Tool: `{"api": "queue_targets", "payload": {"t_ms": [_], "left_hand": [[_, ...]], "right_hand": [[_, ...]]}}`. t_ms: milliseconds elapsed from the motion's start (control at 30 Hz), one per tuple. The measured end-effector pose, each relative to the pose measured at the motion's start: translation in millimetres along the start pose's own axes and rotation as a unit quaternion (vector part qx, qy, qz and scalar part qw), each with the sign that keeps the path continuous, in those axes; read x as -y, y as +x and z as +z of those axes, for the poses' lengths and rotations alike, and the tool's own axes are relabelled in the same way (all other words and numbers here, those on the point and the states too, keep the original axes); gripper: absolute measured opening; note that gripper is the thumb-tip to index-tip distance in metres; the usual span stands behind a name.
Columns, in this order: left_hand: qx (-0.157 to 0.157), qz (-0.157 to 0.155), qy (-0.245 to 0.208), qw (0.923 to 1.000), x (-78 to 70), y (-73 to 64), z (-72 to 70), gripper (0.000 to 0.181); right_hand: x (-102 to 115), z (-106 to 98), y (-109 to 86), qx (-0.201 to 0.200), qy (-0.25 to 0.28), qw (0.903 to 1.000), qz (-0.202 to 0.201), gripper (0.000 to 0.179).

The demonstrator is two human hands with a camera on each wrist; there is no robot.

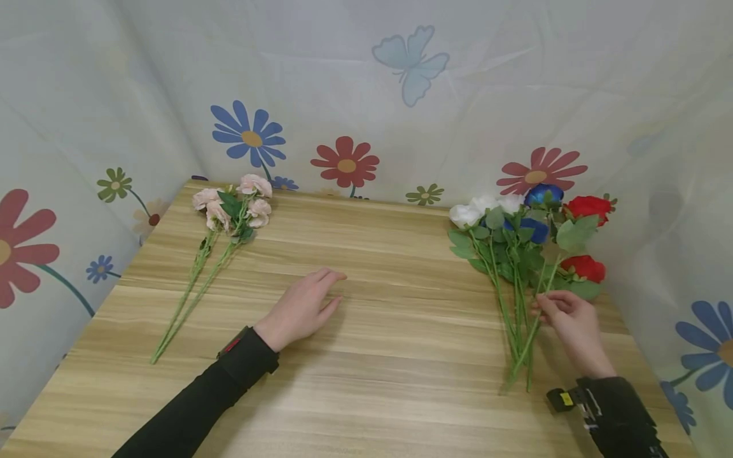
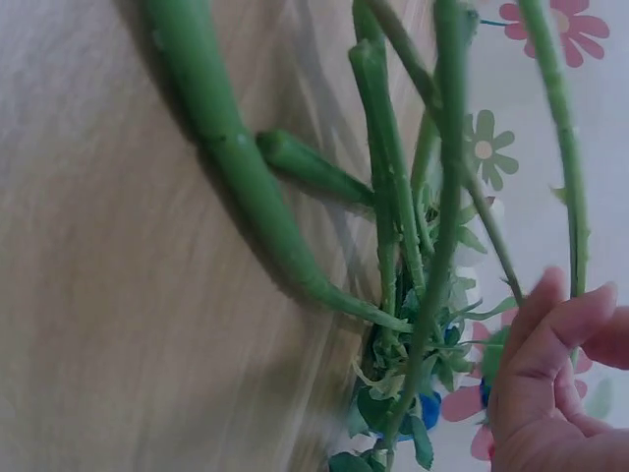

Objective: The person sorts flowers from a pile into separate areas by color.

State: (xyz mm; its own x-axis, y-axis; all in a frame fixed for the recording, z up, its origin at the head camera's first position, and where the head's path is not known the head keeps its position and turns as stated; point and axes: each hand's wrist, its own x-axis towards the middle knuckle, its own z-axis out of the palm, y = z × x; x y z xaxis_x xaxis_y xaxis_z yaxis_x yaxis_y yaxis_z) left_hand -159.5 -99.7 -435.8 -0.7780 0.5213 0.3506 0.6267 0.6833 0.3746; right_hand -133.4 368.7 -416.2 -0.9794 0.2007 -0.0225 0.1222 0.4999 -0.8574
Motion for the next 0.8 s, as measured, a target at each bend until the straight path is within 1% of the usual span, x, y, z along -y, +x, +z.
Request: {"api": "queue_targets", "payload": {"t_ms": [67, 267, 333, 467, 600, 800], "left_hand": [[0.001, 0.000, 0.001, 1.0000, -0.4, 0.0, 0.0, 0.038], [0.006, -0.002, -0.001, 1.0000, -1.8, 0.0, 0.4, 0.039], [0.007, -0.003, -0.002, 1.0000, -2.4, 0.2, 0.6, 0.039], [0.007, -0.004, -0.005, 1.0000, -3.8, 0.7, 0.6, 0.039], [0.010, -0.003, -0.005, 0.9999, -5.4, 1.7, 1.1, 0.039], [0.018, -0.005, -0.012, 0.9998, -8.5, 4.1, 3.3, 0.039]], "right_hand": [[0.8, 1.1, 0.8, 0.015, -0.007, 0.9998, -0.007, 0.043], [2.2, 4.1, 2.3, 0.049, 0.020, 0.9982, -0.027, 0.040], [3.7, 5.2, 2.4, 0.051, 0.027, 0.9978, -0.031, 0.039], [9.3, 7.5, 1.7, 0.043, 0.022, 0.9980, -0.041, 0.037], [17.0, 10.5, -0.3, 0.047, 0.043, 0.9968, -0.049, 0.035], [32.2, 20.7, -1.4, 0.059, 0.065, 0.9939, -0.068, 0.032]]}}
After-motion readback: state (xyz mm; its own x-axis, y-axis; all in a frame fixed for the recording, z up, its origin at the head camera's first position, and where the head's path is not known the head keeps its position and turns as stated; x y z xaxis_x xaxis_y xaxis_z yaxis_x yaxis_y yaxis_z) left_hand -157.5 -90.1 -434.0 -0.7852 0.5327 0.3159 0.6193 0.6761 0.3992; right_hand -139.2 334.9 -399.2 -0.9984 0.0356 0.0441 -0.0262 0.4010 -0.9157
